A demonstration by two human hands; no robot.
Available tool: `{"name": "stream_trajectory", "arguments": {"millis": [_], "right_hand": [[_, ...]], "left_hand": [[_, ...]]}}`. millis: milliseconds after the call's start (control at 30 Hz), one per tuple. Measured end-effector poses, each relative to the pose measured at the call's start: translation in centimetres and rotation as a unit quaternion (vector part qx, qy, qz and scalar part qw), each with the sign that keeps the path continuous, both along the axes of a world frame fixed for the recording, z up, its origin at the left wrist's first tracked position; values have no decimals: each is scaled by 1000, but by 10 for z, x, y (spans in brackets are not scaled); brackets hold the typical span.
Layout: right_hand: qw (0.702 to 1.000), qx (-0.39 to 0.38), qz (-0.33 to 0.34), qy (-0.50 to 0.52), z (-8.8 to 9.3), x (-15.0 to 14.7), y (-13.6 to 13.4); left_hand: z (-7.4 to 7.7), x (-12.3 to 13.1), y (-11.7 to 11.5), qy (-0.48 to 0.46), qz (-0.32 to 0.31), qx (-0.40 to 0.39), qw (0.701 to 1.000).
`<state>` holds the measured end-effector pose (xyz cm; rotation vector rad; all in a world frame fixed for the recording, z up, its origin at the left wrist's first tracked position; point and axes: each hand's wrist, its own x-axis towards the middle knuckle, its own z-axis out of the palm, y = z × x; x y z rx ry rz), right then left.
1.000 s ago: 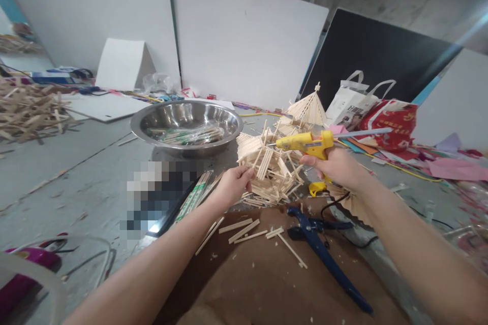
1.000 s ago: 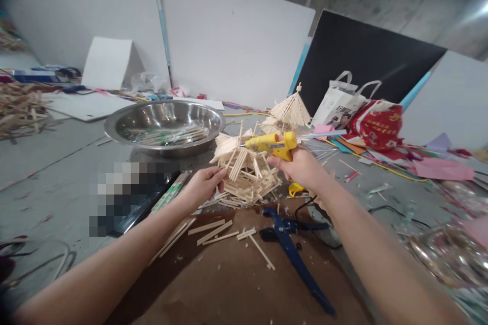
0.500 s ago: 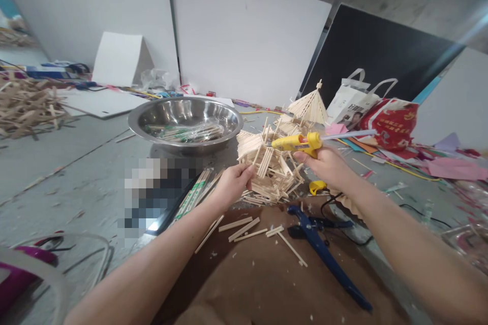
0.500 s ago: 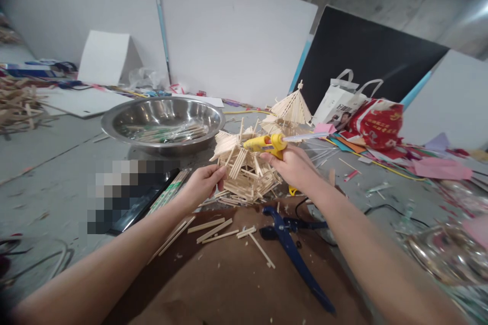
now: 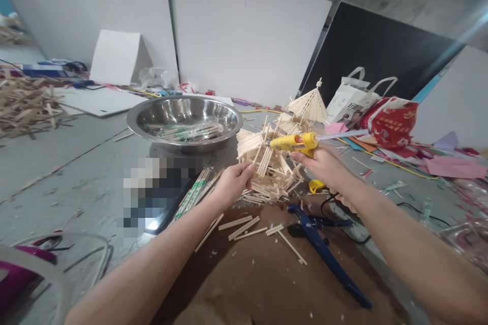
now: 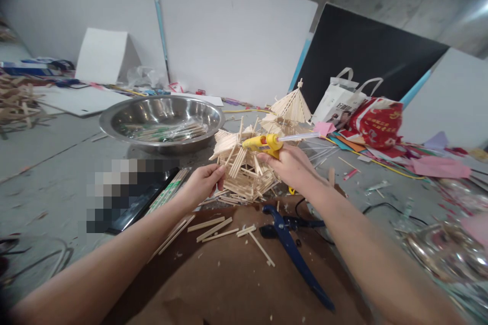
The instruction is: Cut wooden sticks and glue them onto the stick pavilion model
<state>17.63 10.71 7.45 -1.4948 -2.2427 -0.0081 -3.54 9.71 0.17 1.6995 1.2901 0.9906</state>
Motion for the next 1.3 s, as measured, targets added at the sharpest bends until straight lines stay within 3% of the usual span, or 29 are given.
{"name": "stream_trajectory", "arguments": {"millis": [933,1300], "right_hand": [[999,22,-23,-7,2,3,-5],[998,-55,32,3,9,-5,-20]], "left_hand": [[-6,-3,3,13,-3,15,1000],[-7,-2,0,23,26,43,998]]}}
